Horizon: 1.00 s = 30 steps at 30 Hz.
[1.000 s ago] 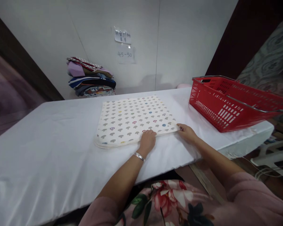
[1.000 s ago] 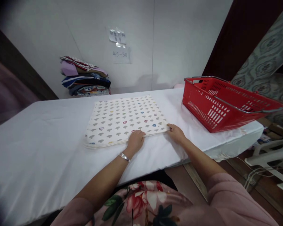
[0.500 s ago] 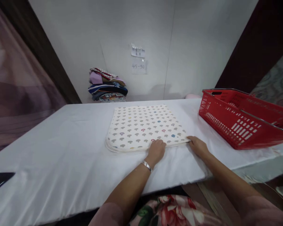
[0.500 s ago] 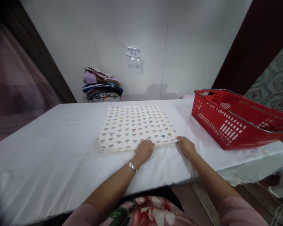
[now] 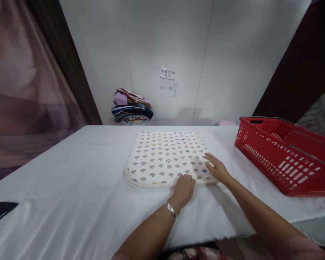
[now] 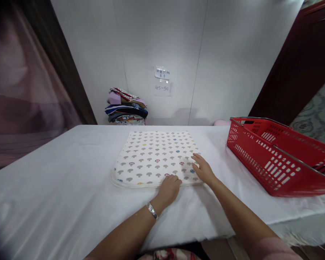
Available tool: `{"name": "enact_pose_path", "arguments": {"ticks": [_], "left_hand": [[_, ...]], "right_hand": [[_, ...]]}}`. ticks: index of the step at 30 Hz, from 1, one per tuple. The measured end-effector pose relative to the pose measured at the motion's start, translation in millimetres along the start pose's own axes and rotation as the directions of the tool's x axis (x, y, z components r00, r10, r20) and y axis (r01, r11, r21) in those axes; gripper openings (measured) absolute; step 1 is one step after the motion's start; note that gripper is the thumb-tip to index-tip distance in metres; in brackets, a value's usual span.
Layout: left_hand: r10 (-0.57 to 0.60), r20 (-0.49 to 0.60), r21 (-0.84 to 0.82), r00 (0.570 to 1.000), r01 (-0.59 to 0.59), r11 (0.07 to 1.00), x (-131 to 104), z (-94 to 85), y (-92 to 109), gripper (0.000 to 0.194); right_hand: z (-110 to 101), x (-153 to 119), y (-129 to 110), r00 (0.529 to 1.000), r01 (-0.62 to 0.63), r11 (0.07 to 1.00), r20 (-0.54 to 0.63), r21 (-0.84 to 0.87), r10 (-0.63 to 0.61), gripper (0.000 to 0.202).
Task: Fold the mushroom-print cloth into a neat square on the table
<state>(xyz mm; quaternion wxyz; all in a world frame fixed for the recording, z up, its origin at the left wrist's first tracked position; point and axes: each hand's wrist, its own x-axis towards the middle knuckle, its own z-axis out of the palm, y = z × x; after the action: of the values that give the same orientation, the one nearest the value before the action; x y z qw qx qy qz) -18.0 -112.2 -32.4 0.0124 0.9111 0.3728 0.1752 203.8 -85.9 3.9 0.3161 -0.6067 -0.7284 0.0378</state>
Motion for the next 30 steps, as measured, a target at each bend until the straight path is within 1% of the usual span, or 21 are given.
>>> {"name": "enact_pose_path", "arguments": {"ticks": [2, 4, 6, 8, 9, 11, 13, 15, 16, 18, 22, 25, 27, 28, 29, 30], "left_hand": [[-0.012, 0.017, -0.03, 1.0, 0.013, 0.999, 0.0, -1.4, -0.3, 0.017], [-0.03, 0.034, -0.062, 0.999, 0.032, 0.998, -0.1, -2.8, -0.5, 0.018], [-0.046, 0.041, -0.093, 0.998, 0.049, 0.994, -0.2, -3.8, -0.6, 0.018], [-0.055, 0.046, -0.119, 0.997, 0.06, 0.991, -0.3, -4.2, -0.6, 0.019], [-0.062, 0.051, -0.132, 0.997, 0.068, 0.989, -0.3, -4.1, -0.5, 0.02], [-0.078, 0.062, -0.162, 0.995, 0.087, 0.983, -0.3, -3.2, -0.7, 0.021], [-0.09, 0.077, -0.194, 0.993, 0.104, 0.976, -0.2, -1.2, -1.2, 0.022], [-0.104, 0.093, -0.223, 0.99, 0.122, 0.967, -0.1, 1.9, -2.3, 0.022], [-0.11, 0.103, -0.238, 0.988, 0.132, 0.962, 0.0, 3.8, -2.9, 0.022], [-0.125, 0.12, -0.267, 0.985, 0.153, 0.951, 0.0, 7.6, -4.2, 0.022], [-0.15, 0.145, -0.325, 0.978, 0.19, 0.927, -0.1, 13.3, -7.2, 0.022], [-0.141, 0.159, -0.337, 0.977, 0.188, 0.922, -0.9, 18.7, -11.7, 0.024], [-0.102, 0.12, -0.321, 0.988, 0.135, 0.937, -1.6, 27.0, -15.8, 0.022], [-0.067, 0.067, -0.307, 0.996, 0.085, 0.948, -1.8, 33.4, -17.8, 0.02], [-0.035, -0.012, -0.284, 0.999, 0.03, 0.958, -1.7, 41.1, -19.5, 0.017], [-0.007, -0.116, -0.249, 0.993, -0.022, 0.968, -1.4, 50.0, -20.5, 0.014]], "right_hand": [[11.7, 19.5, 5.2, 0.999, -0.024, 0.997, 0.039, -0.07, 0.026, 0.045], [21.2, 31.8, 20.1, 0.984, -0.084, 0.976, 0.136, -0.203, 0.113, 0.049], [28.0, 36.6, 38.7, 0.946, -0.153, 0.933, 0.224, -0.325, 0.233, 0.05], [32.4, 37.9, 53.5, 0.916, -0.187, 0.901, 0.262, -0.391, 0.304, 0.048], [33.9, 38.8, 57.8, 0.913, -0.189, 0.893, 0.261, -0.409, 0.313, 0.047], [36.3, 44.0, 59.9, 0.931, -0.173, 0.881, 0.219, -0.44, 0.292, 0.045], [39.0, 54.6, 55.7, 0.955, -0.147, 0.874, 0.164, -0.463, 0.247, 0.045], [43.2, 69.3, 50.2, 0.969, -0.109, 0.88, 0.148, -0.463, 0.198, 0.05], [45.8, 77.0, 48.5, 0.971, -0.091, 0.886, 0.158, -0.455, 0.181, 0.051], [51.6, 90.9, 48.5, 0.963, -0.085, 0.895, 0.195, -0.437, 0.187, 0.053], [61.5, 108.7, 59.9, 0.937, -0.106, 0.911, 0.267, -0.4, 0.226, 0.046], [68.3, 123.5, 69.0, 0.942, -0.107, 0.899, 0.247, -0.424, 0.228, 0.047], [74.1, 140.2, 73.2, 0.946, -0.1, 0.89, 0.233, -0.445, 0.223, 0.051], [77.7, 150.5, 75.1, 0.947, -0.093, 0.888, 0.234, -0.451, 0.218, 0.053], [81.6, 161.6, 77.0, 0.945, -0.093, 0.885, 0.241, -0.455, 0.223, 0.055], [85.9, 173.0, 79.2, 0.938, -0.101, 0.882, 0.251, -0.461, 0.239, 0.056]]}}
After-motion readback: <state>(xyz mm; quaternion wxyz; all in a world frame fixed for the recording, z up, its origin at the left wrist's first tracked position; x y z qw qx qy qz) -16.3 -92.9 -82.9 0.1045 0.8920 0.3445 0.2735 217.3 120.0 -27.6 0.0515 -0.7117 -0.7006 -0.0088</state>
